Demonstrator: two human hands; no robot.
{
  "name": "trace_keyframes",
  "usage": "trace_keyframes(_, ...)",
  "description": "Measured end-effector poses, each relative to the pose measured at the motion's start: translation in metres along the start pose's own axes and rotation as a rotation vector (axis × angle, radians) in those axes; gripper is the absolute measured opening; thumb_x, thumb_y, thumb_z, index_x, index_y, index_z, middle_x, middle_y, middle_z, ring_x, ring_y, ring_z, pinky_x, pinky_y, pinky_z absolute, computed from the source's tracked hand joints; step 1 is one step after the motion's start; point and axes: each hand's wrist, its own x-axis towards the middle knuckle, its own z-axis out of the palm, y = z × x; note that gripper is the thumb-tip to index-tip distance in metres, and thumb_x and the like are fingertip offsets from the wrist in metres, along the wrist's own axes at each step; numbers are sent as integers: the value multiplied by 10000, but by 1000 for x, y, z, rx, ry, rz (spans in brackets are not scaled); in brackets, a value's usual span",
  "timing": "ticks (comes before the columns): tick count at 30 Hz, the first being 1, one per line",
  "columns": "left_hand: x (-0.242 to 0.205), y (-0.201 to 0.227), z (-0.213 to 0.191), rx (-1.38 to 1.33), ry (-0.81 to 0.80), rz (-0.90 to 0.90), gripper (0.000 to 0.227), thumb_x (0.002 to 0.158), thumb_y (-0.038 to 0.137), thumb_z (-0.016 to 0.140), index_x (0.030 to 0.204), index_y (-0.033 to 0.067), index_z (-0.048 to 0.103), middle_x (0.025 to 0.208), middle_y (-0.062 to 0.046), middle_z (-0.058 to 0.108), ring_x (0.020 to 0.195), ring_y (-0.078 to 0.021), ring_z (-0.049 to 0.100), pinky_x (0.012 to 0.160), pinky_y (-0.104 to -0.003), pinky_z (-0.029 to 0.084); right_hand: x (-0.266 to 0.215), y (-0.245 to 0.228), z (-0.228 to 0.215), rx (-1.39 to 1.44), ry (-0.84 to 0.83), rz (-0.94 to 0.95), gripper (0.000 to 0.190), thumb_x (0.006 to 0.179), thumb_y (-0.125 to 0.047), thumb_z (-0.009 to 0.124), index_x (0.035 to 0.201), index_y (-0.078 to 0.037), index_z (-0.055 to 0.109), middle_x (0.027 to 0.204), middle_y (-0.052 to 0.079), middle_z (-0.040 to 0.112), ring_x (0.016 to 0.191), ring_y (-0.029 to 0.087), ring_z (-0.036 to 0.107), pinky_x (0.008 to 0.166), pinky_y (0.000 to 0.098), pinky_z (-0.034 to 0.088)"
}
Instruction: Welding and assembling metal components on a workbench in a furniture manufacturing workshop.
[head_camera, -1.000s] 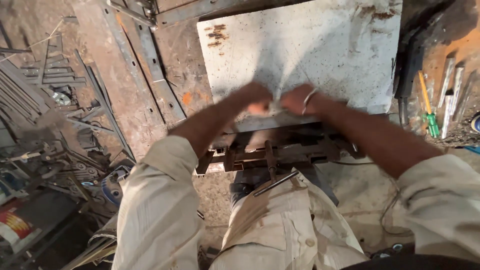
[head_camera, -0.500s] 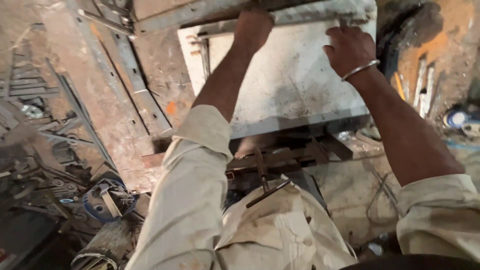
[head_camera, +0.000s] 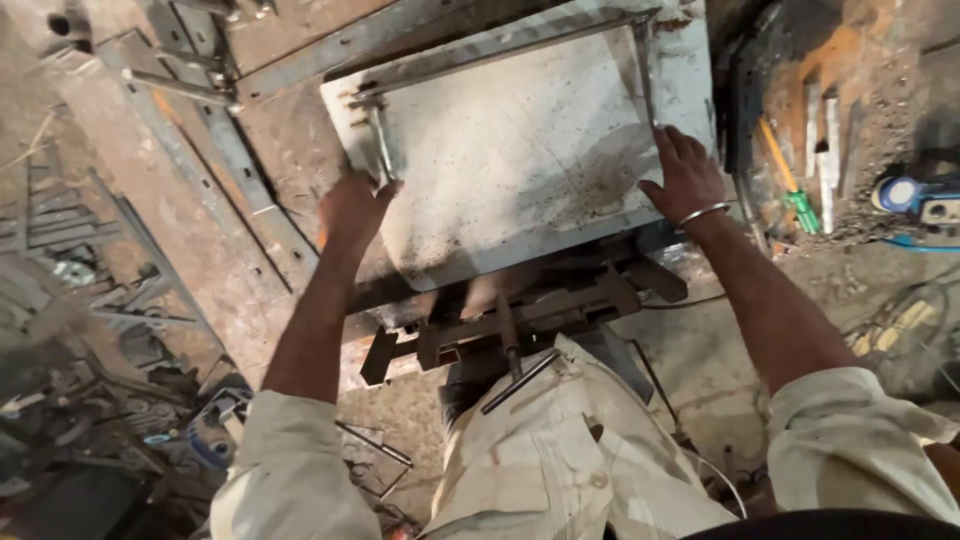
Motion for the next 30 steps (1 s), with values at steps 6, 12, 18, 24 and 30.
trace_keyframes(6,6,-48,65,-205,142,27,581,841,606,779,865,27,733,887,-179,727,812,-369,717,724,-485,557,2,-5,2,-78,-31,21,942,831,-308,821,1618,-18,394,1599,241,444,1388,470,438,1086,546,430)
trace_keyframes(12,2,-37,50,-141,3,-102,603,813,673,747,931,82,747,887,-158,748,831,-345,721,744,-482,555,0,-18,-7,-74,-35,36,897,850,-312,816,1606,-30,425,1602,219,471,1408,462,455,1108,548,443)
trace_keyframes(18,-9,-17,27,-127,-55,-176,582,813,680,724,968,120,741,935,-135,743,870,-326,719,757,-474,567,1,-13,-11,-61,-49,25,924,821,-311,820,1598,-19,414,1591,240,447,1401,475,437,1115,543,419)
trace_keyframes(24,-10,-10,16,-69,-58,-174,564,822,664,734,968,119,757,983,-140,751,949,-366,714,809,-510,554,2,-13,-18,28,-48,24,884,830,-305,798,1584,-52,413,1581,221,463,1393,453,442,1114,520,414)
trace_keyframes(30,-2,19,3,-94,-16,-86,462,931,555,625,1037,117,728,964,-151,757,930,-392,715,792,-540,548,33,19,8,114,126,90,483,981,-323,738,1375,-63,639,1303,220,649,1185,451,589,972,547,485)
